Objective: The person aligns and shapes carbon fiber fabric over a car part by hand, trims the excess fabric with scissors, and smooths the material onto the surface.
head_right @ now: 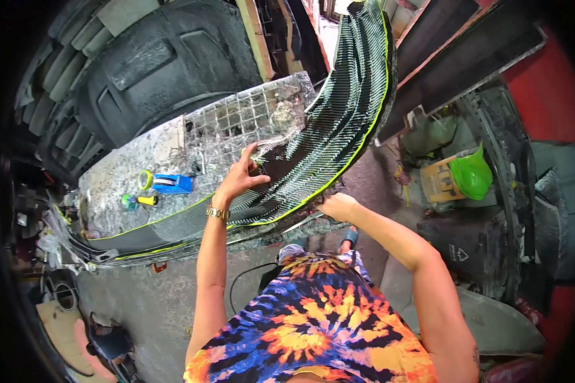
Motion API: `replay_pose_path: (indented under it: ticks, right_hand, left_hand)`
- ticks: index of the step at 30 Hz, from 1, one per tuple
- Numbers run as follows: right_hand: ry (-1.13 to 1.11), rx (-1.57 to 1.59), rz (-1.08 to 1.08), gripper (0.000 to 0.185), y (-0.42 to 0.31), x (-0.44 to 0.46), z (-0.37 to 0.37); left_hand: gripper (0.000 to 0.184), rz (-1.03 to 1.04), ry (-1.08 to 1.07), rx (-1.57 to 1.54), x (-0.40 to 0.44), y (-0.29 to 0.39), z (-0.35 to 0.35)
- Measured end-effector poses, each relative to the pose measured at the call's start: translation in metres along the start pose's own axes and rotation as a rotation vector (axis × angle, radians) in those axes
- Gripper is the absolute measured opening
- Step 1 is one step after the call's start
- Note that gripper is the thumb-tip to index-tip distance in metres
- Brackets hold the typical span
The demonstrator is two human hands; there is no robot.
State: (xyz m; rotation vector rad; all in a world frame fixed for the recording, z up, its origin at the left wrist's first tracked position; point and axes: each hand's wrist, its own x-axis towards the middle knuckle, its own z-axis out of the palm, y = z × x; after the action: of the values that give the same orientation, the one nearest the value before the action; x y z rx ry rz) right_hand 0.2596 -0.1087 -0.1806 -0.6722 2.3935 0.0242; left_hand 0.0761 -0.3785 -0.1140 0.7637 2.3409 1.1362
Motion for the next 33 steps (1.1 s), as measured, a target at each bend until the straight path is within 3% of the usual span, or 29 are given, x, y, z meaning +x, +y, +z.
replay_pose_path:
  ticks: [2, 4, 6, 7, 10, 15, 18, 20, 21, 22, 24, 25, 26, 27, 30, 33]
  right_hand:
    - [0.335, -0.071, -0.092, 0.044, 0.002, -0.001, 0.004]
    - [0.231, -0.013, -0.053, 0.050, -0.003, 0.006, 0.002]
    - [0.390, -0.262, -0.078, 0.049, -0.006, 0.009, -0.002]
    - [0.274, -0.254, -0.035, 0.052, -0.008, 0.012, -0.004]
    - [0.271, -0.345, -0.045, 0.056, -0.007, 0.013, -0.007]
    - [0.199, -0.229, -0.100, 0.059, -0.005, 0.010, -0.019]
    - [0.334, -0.267, -0.081, 0.058, -0.006, 0.012, -0.006]
    - [0.264, -0.420, -0.023, 0.057, -0.015, 0.004, -0.016]
    - [0.265, -0.308, 0.028, 0.046, -0.024, -0.012, -0.025]
    - [0.263, -0.311, 0.029, 0.046, -0.041, -0.032, -0.067]
    - [-0.341, 0.341, 0.101, 0.034, -0.079, -0.065, -0.157]
    - [-0.346, 0.335, 0.101, 0.034, -0.084, -0.068, -0.166]
    - [0.052, 0.353, 0.019, 0.031, -0.090, -0.071, -0.172]
    - [0.453, 0.360, -0.061, 0.030, -0.094, -0.071, -0.174]
    - [0.779, 0.129, -0.117, 0.038, -0.085, -0.019, -0.175]
    - [0.651, 0.080, -0.054, 0.041, -0.070, 0.010, -0.152]
  left_hand:
    - [0.103, 0.064, 0.024, -0.036, 0.001, -0.005, 0.004]
    - [0.103, 0.072, 0.025, -0.039, 0.000, -0.006, 0.003]
    - [0.104, 0.079, 0.022, -0.037, -0.001, -0.005, 0.003]
    - [0.105, 0.077, 0.016, -0.039, -0.001, -0.003, 0.002]
    - [0.112, 0.074, 0.010, -0.070, -0.001, -0.005, 0.006]
    - [0.119, 0.086, 0.010, 0.044, -0.001, -0.001, 0.009]
    - [0.119, 0.059, -0.026, 0.059, -0.001, 0.000, 0.011]
    - [0.120, 0.071, -0.017, 0.063, 0.000, -0.002, 0.012]
    - [0.120, 0.070, -0.019, 0.061, -0.002, -0.003, 0.012]
    - [0.117, 0.054, -0.005, 0.057, -0.004, -0.003, 0.012]
    - [0.113, 0.037, 0.017, 0.044, -0.006, -0.006, 0.015]
    - [0.106, 0.073, 0.075, 0.104, -0.007, -0.008, 0.016]
    - [0.099, 0.111, 0.128, 0.166, -0.008, -0.009, 0.017]
    - [0.080, 0.042, 0.088, 0.141, -0.008, -0.009, 0.018]
    - [0.070, 0.028, 0.045, 0.199, -0.006, -0.004, 0.015]
    - [0.060, 0.044, 0.064, 0.198, -0.005, -0.006, 0.018]
